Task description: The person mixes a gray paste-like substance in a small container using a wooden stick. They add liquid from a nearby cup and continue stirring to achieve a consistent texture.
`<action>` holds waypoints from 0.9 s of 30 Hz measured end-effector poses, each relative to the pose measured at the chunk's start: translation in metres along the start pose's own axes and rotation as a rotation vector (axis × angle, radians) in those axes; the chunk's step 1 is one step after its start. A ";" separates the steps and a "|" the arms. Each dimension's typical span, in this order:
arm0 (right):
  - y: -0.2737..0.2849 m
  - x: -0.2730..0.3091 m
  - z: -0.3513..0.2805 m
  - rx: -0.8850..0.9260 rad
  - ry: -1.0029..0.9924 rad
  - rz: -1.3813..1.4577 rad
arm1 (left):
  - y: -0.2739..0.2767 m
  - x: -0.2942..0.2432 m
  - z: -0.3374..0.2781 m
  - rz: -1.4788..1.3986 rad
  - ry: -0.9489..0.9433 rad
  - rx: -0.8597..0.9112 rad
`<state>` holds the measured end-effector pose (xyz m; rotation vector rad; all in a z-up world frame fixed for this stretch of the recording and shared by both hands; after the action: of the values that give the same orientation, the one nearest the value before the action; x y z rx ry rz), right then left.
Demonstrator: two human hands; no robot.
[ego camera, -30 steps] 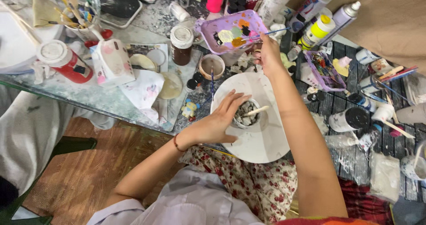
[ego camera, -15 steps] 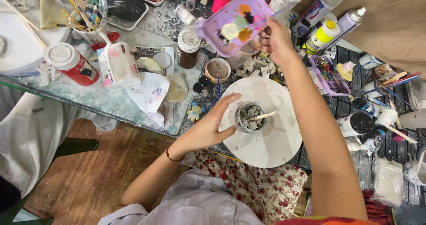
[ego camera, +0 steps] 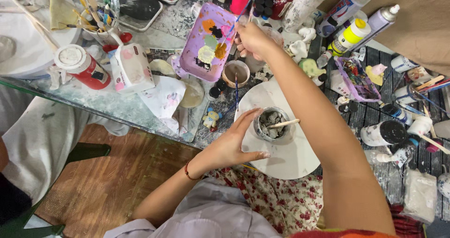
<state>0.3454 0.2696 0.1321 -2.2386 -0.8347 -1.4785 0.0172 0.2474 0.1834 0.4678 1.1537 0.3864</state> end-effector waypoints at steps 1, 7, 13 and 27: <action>0.002 0.001 -0.003 -0.028 -0.006 -0.030 | -0.002 0.001 0.000 0.004 -0.002 -0.004; 0.009 0.023 -0.032 0.026 -0.007 -0.134 | -0.020 0.005 0.011 0.065 0.038 -0.063; -0.012 0.025 -0.043 0.122 -0.198 -0.305 | -0.018 0.016 0.023 0.061 0.160 -0.113; -0.031 0.023 -0.032 0.175 -0.036 -0.360 | -0.024 0.007 0.021 0.038 0.090 -0.115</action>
<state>0.3098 0.2821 0.1651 -2.0682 -1.3807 -1.4466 0.0407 0.2275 0.1721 0.3756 1.2043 0.5086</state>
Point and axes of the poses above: each hand's wrist, its own z-axis towards the middle knuckle, its own y-axis out of the back of the hand, x = y × z, the point moved 3 cm from there along z, towards the middle knuckle, and after that the axes turned 14 degrees about z, right-handed, at the moved point
